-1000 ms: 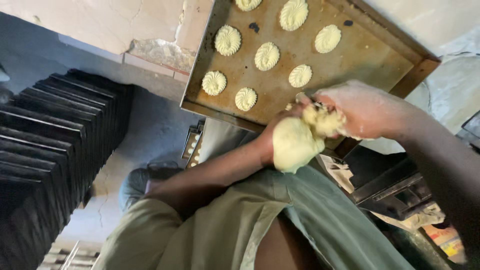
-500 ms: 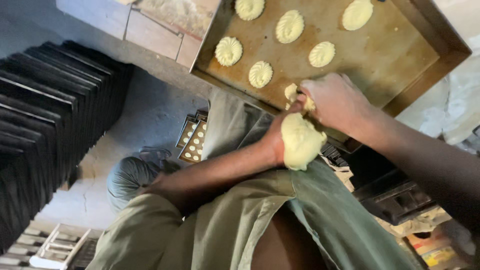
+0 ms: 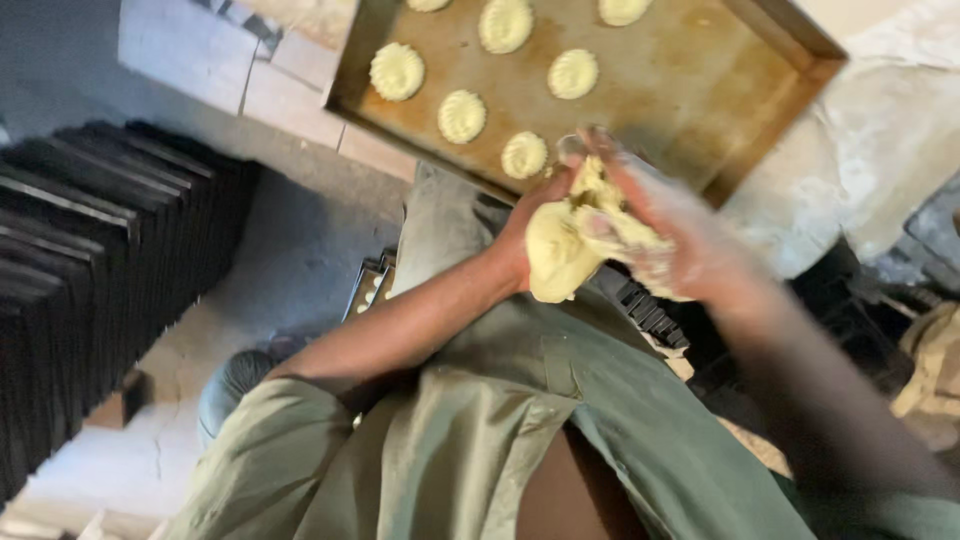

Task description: The person holds a mass of cookie dough in one hand, pinches off portions, and presses each portion onto a baking tray using a small metal cutter to form round cookies. They fill one tray, set it aside, and begin working on another tray, at one point scraping excess dough onto the worktable.

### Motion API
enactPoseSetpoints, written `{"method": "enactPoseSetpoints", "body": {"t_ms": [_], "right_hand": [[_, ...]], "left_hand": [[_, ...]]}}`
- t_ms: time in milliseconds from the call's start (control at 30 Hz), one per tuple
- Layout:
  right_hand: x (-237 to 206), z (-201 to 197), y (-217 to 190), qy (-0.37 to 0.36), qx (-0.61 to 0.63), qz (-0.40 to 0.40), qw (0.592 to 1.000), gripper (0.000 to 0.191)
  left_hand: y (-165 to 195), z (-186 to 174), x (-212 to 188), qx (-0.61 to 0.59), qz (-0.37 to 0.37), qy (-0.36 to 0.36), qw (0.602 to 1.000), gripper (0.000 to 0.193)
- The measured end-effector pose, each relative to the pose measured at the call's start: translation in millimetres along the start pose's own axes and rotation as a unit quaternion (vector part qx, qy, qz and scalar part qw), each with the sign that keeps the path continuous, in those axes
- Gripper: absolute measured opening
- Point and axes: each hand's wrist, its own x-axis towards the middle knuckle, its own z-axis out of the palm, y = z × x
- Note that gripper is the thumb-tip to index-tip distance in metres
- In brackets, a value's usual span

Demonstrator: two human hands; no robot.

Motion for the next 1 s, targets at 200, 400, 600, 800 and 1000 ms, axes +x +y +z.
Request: {"method": "enactPoseSetpoints", "body": {"t_ms": [200, 400, 600, 800, 1000], "right_hand": [[-49.5, 2.6, 44.1, 0.112, -0.177, -0.033, 0.977, 0.07], [-22.5, -50.2, 87.7, 0.139, -0.281, 0.164, 0.935, 0.048], [22.3, -134.1, 98.3, -0.111, -0.226, 0.286, 0.925, 0.036], [66.2, -158.3, 115.2, -0.088, -0.358, 0.284, 0.885, 0.012], [61.0, -135.9, 140.3, -0.052, -0.403, 0.208, 0.89, 0.012]], "left_hand": [[-15.0, 11.2, 27.2, -0.049, -0.139, -0.074, 0.986, 0.06], [1.0, 25.2, 66.1, 0.161, -0.144, -0.001, 0.976, 0.059], [15.1, 42.4, 123.6, 0.353, -0.148, 0.075, 0.921, 0.056], [14.3, 74.3, 160.6, 0.081, -0.114, 0.082, 0.987, 0.057], [8.2, 93.6, 143.4, -0.034, -0.082, 0.018, 0.996, 0.057]]}}
